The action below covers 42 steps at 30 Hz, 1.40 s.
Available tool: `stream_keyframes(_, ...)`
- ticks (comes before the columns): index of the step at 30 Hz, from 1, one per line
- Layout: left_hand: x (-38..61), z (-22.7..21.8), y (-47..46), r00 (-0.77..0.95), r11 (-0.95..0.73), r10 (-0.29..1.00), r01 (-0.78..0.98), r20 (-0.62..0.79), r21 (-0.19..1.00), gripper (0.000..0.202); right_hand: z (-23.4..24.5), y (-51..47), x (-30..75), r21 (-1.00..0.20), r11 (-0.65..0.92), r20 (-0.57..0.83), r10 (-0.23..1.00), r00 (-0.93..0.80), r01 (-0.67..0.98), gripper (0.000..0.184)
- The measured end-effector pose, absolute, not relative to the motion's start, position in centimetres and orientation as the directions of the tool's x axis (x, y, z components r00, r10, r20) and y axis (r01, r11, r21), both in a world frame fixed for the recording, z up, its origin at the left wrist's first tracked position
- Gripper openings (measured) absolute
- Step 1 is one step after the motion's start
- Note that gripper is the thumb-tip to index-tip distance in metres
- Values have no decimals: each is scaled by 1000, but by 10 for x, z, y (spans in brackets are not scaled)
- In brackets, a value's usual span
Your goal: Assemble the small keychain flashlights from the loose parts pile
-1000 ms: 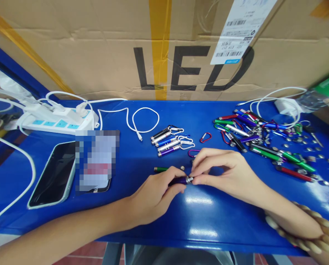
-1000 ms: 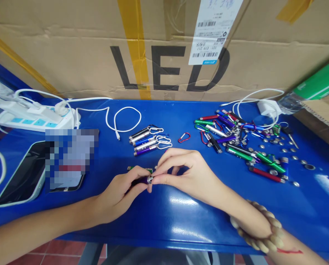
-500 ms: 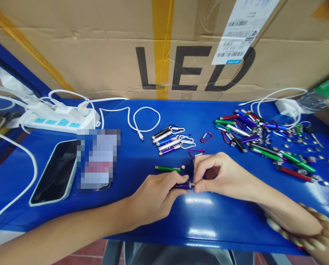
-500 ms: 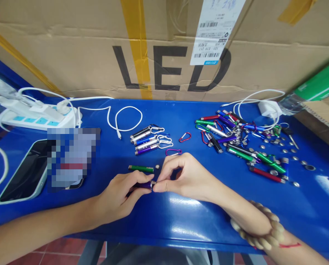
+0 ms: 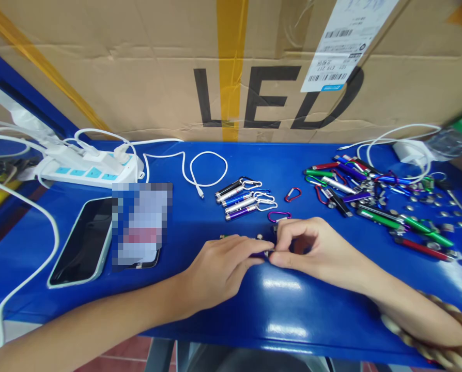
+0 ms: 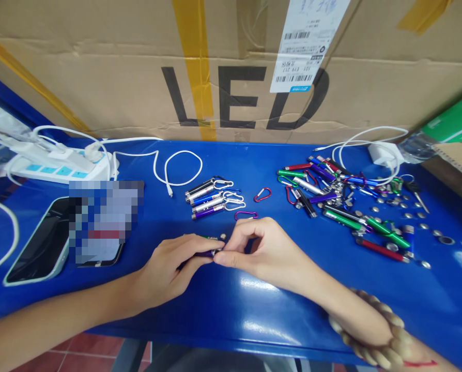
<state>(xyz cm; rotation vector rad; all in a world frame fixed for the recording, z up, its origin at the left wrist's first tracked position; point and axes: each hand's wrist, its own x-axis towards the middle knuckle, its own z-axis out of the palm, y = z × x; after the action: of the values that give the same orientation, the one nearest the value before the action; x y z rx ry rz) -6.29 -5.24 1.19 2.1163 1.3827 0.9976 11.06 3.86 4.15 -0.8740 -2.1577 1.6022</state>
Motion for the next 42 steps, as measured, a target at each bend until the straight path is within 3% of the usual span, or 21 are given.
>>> stream_keyframes(4, -62, 15, -51, 162, -303, 953, 542, 256, 784, 21, 41, 38, 112, -872, 435, 180, 711, -680, 224, 19)
stream_keyframes(7, -61, 17, -51, 138, -245, 969, 520, 203, 818, 20, 39, 39, 115, -779, 611, 365, 626, -689, 143, 16)
stream_keyframes(10, -61, 16, -52, 137, -213, 977, 527, 165, 823, 20, 38, 41, 116, -703, 704, 435, 538, -722, 101, 9)
stream_keyframes(22, -60, 11, -53, 194, -202, 974, 540, 113, 817, 14, 44, 40, 116, -809, 549, 192, 585, -788, 211, 21)
stream_keyframes(32, -61, 3, -53, 195, -308, 951, 582, 239, 753, 10, 34, 38, 112, -812, 534, 192, 625, -757, 235, 19)
stream_keyframes(42, -62, -5, -51, 234, -506, 850, 613, 473, 607, 10, 34, 36, 108, -902, 300, -22, 687, -726, 312, 12)
